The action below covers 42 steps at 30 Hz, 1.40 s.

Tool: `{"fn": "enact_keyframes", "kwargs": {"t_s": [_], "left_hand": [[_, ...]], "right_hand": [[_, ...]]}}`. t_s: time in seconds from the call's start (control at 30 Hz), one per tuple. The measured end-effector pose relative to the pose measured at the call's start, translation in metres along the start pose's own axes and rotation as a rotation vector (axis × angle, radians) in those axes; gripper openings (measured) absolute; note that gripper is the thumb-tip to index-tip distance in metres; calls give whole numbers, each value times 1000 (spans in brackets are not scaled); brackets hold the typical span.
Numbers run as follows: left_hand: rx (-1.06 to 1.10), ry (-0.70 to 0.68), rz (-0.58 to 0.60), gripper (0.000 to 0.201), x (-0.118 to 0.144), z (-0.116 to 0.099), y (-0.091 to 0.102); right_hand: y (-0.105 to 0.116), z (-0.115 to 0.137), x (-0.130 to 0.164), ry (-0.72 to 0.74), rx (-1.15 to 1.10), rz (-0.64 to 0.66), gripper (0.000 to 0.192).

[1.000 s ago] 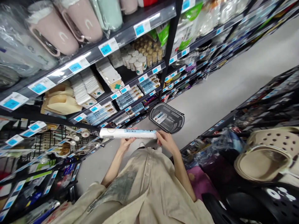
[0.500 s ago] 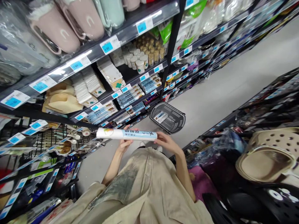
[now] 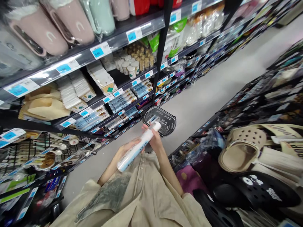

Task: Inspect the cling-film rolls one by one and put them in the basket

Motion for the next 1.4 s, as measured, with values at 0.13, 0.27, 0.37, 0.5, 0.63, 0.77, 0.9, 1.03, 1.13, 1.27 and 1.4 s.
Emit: {"fn": "enact_keyframes", "kwargs": {"t_s": [0.13,0.27,0.37,0.5,0.63,0.77,0.9,1.03,1.13,1.27,1.4], "left_hand": [[-409,14,31,88,4,11,8],[-747,-83,-233,74,21,13,59],[-632,-120,-438,63,30,18,91],[-508,-148,-540,56,31,21,99],[-382,-189,-618,53,35,19,96],[-149,-204,-702,57,38,30,102],[111,-162,-885,61,42,63,114],[126,-100,-968,63,49,87,123],[-65,-37,-893,58,49,74,134],[-732,104,-598,44,12,22,140],[-1249,39,-150,47,-67,-14,111]], "right_hand": [[60,15,6,160,-131,-404,45],[106,25,18,295,-255,-703,42],[116,28,14,280,-375,-676,36],[125,27,17,175,-392,-688,31],[123,34,24,154,-287,-652,39],[112,53,21,235,-144,-476,49],[132,32,16,74,-79,-490,48],[162,1,30,-42,-86,-609,60],[161,2,33,22,-62,-554,62],[165,6,25,77,-58,-619,63],[170,-3,-1,77,-56,-684,69]]}}
Point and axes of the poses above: each hand's wrist, its own x-axis away from the middle knuckle, its own y-axis out of the back of the hand, z = x × y, the point moved 9 cm from there along -x, towards the middle knuckle
